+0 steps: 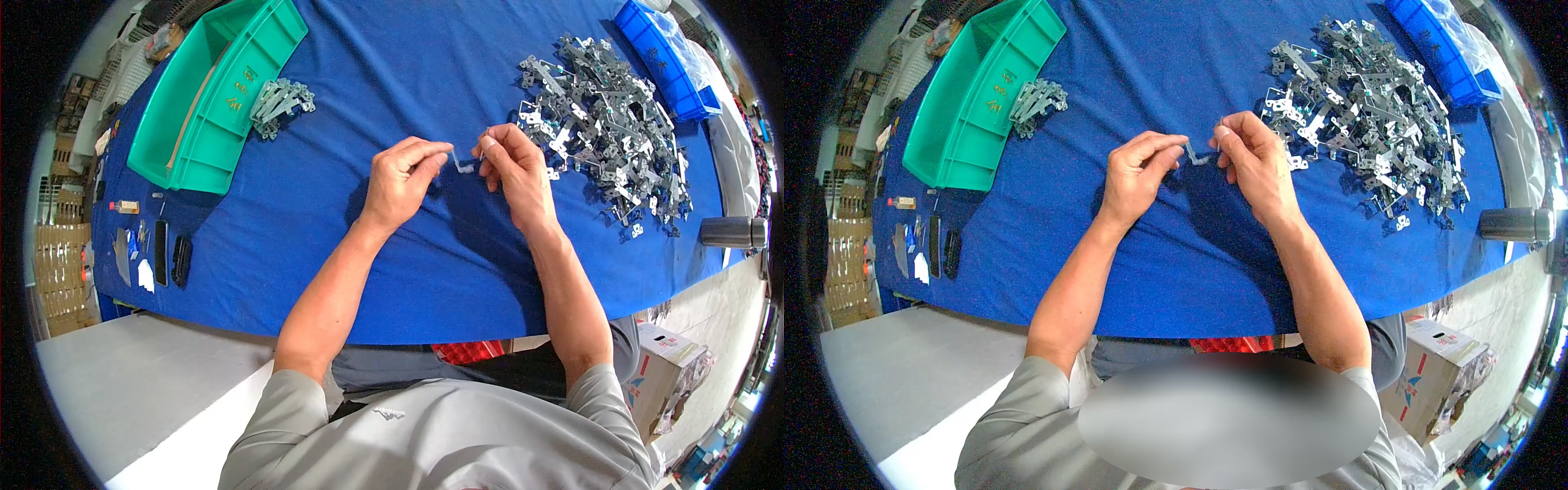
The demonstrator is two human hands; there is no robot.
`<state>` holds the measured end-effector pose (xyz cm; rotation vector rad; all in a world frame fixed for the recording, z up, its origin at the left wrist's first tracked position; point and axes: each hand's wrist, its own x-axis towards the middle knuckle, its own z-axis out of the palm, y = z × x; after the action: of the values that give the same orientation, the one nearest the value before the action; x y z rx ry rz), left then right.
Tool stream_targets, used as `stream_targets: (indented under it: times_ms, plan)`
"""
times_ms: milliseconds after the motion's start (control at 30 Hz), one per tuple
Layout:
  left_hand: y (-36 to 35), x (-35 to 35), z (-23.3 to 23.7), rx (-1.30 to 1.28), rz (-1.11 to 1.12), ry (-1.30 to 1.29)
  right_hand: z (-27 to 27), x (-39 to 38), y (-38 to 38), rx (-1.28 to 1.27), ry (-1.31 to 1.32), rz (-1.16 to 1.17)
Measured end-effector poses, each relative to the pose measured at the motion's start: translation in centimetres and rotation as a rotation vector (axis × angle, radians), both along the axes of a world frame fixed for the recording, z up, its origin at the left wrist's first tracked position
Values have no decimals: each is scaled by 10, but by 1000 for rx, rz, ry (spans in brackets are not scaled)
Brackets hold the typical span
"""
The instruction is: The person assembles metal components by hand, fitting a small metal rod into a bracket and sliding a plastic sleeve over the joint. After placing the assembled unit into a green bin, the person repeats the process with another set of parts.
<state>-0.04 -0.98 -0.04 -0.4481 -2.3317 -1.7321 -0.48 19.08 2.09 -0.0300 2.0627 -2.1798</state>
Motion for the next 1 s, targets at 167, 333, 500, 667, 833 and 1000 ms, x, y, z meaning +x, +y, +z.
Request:
stream_targets:
  times_ms: [167,333,500,667,833,1000]
  plan:
    - [-1,-2,-1,271,109,-276,-2,4,-4,166,71,85]
    - [-3,-3,-3,300,88,-298,-7,6,-7,279,130,80]
    - [-3,-2,-3,278,81,-285,-15,3,-4,345,199,86]
    - [-3,-1,0,240,71,-245,-14,5,-6,388,223,50]
    - [-2,-1,1,96,29,-8,-15,3,-3,363,166,72]
    - [-1,-1,4,39,57,25,1,3,-4,17,-74,109]
